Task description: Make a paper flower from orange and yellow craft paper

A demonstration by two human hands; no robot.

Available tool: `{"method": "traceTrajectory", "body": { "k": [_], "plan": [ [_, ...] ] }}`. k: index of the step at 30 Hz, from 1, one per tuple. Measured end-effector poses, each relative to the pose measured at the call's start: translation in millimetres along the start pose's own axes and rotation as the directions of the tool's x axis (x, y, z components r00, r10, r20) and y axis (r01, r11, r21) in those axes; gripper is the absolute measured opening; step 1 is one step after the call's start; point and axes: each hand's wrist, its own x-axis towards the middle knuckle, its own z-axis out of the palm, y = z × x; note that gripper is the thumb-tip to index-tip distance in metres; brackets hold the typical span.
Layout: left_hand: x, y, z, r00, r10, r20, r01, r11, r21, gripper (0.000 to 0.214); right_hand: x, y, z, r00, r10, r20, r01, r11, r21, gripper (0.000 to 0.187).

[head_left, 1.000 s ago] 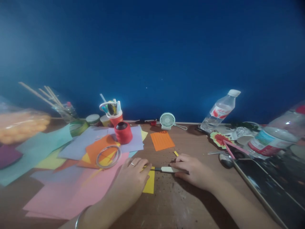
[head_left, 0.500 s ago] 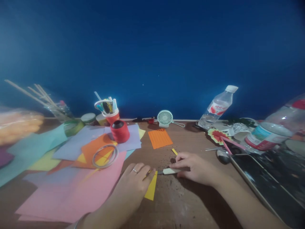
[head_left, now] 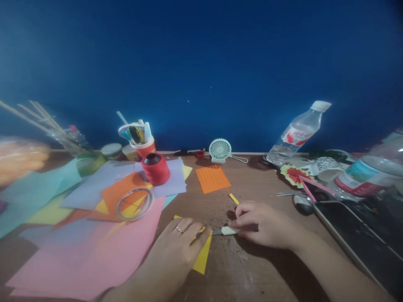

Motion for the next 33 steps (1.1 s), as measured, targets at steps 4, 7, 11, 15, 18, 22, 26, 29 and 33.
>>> {"method": "traceTrajectory", "body": {
  "k": [4, 7, 11, 15, 18, 22, 26, 29, 33],
  "plan": [
    [0.3, -1.9, 3.3, 0.999, 0.028, -0.025, -0.029, 0.999, -0.021, 0.048, -0.7, -4.0, -1.6, 1.000, 0.002, 0.029, -0.001, 0.999, -0.033, 0.018],
    [0.2, -2.4, 6.9, 0.999, 0.030, -0.015, -0.031, 0.999, -0.032, 0.051, -1.2, -6.1, -3.0, 0.999, 0.009, 0.050, -0.007, 0.999, -0.032, 0.017],
    [-0.1, -0.4, 9.1, 1.000, 0.016, 0.022, -0.016, 1.000, -0.018, 0.053, -1.3, -7.9, -4.3, 0.998, 0.014, 0.066, -0.011, 0.999, -0.031, 0.015],
    [-2.2, 2.3, 9.6, 0.996, 0.003, 0.091, -0.001, 1.000, -0.027, 0.059, -1.0, -9.5, -4.4, 0.997, 0.025, 0.070, -0.022, 0.999, -0.034, 0.014],
    [-4.1, 2.1, 11.8, 0.995, 0.013, 0.094, -0.011, 1.000, -0.029, 0.061, -0.8, -9.9, -4.2, 0.997, 0.023, 0.070, -0.020, 0.999, -0.041, 0.012],
    [-4.4, 0.1, 15.3, 0.996, 0.038, 0.076, -0.036, 0.999, -0.025, 0.061, -0.5, -9.5, -4.4, 0.997, 0.013, 0.074, -0.011, 1.000, -0.028, 0.012],
    [-3.5, -0.7, 15.8, 0.997, 0.038, 0.071, -0.035, 0.999, -0.035, 0.062, 0.0, -9.3, -4.9, 0.996, 0.012, 0.085, -0.011, 1.000, -0.015, 0.015],
    [-2.9, 0.3, 13.5, 0.998, 0.016, 0.067, -0.013, 0.999, -0.041, 0.063, 0.1, -8.8, -5.2, 0.996, 0.012, 0.085, -0.011, 1.000, -0.019, 0.016],
    [-2.0, 3.2, 8.4, 0.998, -0.052, 0.044, 0.052, 0.999, 0.004, 0.061, 0.0, -7.1, -5.7, 0.997, 0.007, 0.080, -0.003, 0.999, -0.054, 0.016]
  ]
}}
